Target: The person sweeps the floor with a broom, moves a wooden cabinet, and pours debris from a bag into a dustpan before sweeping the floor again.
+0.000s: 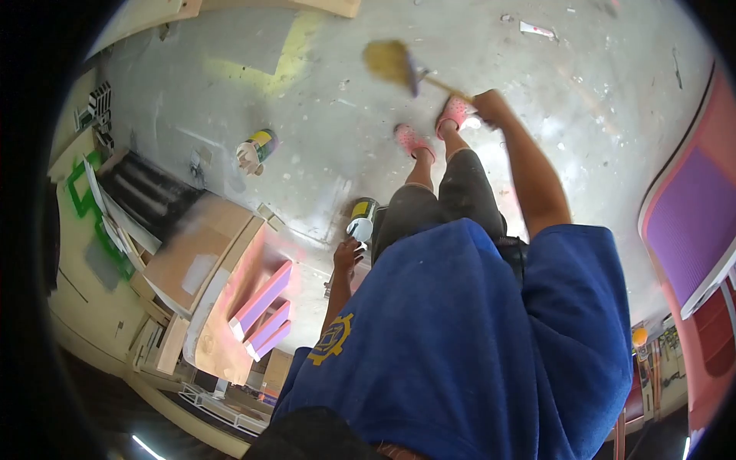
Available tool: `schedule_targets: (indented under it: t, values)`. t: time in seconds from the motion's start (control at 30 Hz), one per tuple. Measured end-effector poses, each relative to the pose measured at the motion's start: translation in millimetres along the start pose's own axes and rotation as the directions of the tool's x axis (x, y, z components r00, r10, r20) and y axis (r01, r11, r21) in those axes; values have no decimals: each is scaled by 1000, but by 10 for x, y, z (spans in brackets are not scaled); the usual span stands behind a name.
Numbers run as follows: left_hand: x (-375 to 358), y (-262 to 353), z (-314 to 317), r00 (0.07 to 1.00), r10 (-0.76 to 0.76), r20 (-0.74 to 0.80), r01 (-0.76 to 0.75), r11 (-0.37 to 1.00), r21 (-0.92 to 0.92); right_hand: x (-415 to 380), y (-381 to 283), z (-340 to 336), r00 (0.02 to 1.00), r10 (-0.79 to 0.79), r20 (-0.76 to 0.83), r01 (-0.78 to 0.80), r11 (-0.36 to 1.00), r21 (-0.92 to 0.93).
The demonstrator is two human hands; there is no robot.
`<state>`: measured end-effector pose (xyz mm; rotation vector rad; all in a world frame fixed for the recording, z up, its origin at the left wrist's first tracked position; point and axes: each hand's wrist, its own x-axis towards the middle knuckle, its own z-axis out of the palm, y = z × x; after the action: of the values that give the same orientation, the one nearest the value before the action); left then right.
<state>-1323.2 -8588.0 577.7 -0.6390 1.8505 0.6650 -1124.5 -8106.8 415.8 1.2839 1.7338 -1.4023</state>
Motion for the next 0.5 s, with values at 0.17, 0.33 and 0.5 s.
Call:
schedule_targets:
  t: [0.17, 0.33, 0.5]
  values:
    - [-111, 69, 597, 988, 128, 88, -154, 862, 483, -209, 651, -1716, 924, 283, -256, -268, 959, 95]
    - [-172, 694, 1121, 906, 372, 203, -401, 595, 697, -375, 1271, -2802, 855, 230, -466, -261, 965, -2]
    - [-205, 1350, 1320, 876, 389, 284, -458, 491, 741, -979, 2177, -2192, 818, 56, -573, -185, 968, -168]
